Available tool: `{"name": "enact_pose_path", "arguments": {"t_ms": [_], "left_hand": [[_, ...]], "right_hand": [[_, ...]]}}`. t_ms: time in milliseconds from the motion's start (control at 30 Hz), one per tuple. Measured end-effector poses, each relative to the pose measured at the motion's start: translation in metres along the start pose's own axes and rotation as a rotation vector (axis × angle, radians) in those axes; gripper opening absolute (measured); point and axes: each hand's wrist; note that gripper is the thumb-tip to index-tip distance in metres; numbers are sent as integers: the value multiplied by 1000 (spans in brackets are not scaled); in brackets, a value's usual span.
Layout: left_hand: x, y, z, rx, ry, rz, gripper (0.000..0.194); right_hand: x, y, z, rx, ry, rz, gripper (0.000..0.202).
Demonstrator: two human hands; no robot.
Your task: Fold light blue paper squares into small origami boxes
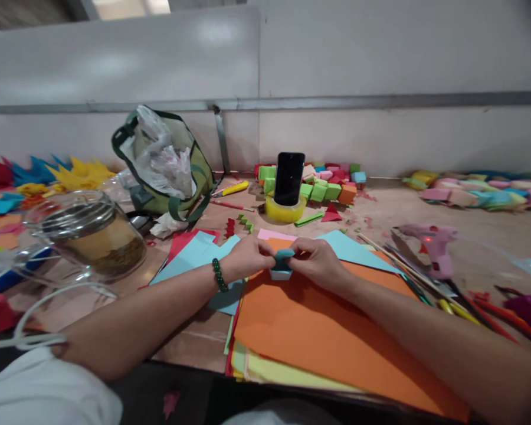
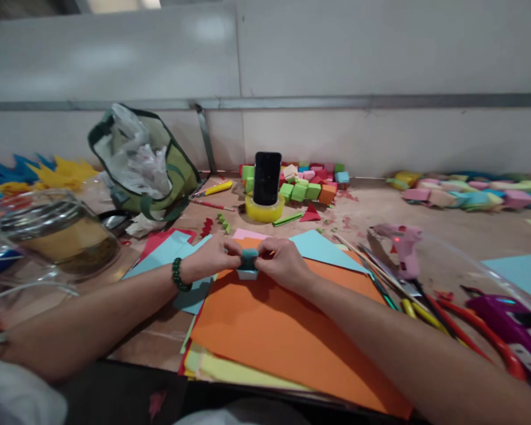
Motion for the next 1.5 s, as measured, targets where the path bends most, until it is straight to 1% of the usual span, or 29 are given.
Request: {"name": "enact_pose_path", "arguments": {"t_ms": [67,133,167,233,300,333,400,500,600,733,800,833,933,967,1000,1067,1100,1133,1200,1267,1333,1400,1500], "left_hand": [[1,-1,0,-14,-16,-9,21],[1,0,-2,-43,-40,-38,20],[1,1,-3,-64,-51,-60,19],[0,4,-6,-109,-72,-110,18],[-1,6,-9,-148,-103,-159,18],[-2,7,-9,-161,-122,-176,18],[-2,8,-11,-176,-158,-187,18],[-1,7,-12,-182,-166,-168,18],[3,6,-13,-168,-120,-141,19],[4,4,-12,-102,10,-114,20],[1,4,-10,-85,153,-105,21],[0,5,-10,-85,262,-96,22],[-6,6,-11,-67,713,-38,35],[-7,7,-13,-29,862,-11,39],[-9,7,-15,37,985,20,43],[-10,9,-20,213,1124,74,48],[-10,10,-23,279,1146,90,50],[-10,11,-26,307,1144,96,51],[-9,12,-31,276,1081,94,51],[-7,13,-34,237,972,74,53],[-4,14,-36,248,891,39,58],[-2,13,-36,249,894,-5,62],[-1,14,-37,226,962,-18,68]], "right_hand": [[2,-1,1,1,-64,17,10],[3,-2,4,51,-177,-2,13],[4,-4,5,83,-255,-46,15],[4,-6,7,133,-409,-179,24],[3,-7,8,139,-493,-284,33],[2,-7,7,139,-496,-298,34],[1,-7,6,161,-454,-272,29],[-3,-8,3,199,-378,-247,29],[-5,-10,1,187,-314,-235,31],[-4,-11,3,180,-245,-221,32],[0,-10,5,160,-226,-190,31],[2,-10,6,133,-227,-168,30],[11,-9,9,0,-261,-91,27],[13,-9,9,-47,-275,-65,26],[15,-8,9,-85,-285,-42,25],[18,-6,9,-127,-291,-4,23],[18,-5,9,-134,-280,11,22],[18,-5,9,-135,-255,23,21],[15,-3,9,-139,-171,48,19],[10,-3,10,-125,-57,97,13],[6,-3,10,-101,52,170,12],[3,-2,11,-97,123,246,14],[5,1,11,-148,180,328,12]]}}
Point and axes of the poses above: each hand's wrist, its own y-axis away from the middle knuckle, its own z-axis out of the back of the hand, x = y × z, and after that the axes turned 1 degree about x, right-handed
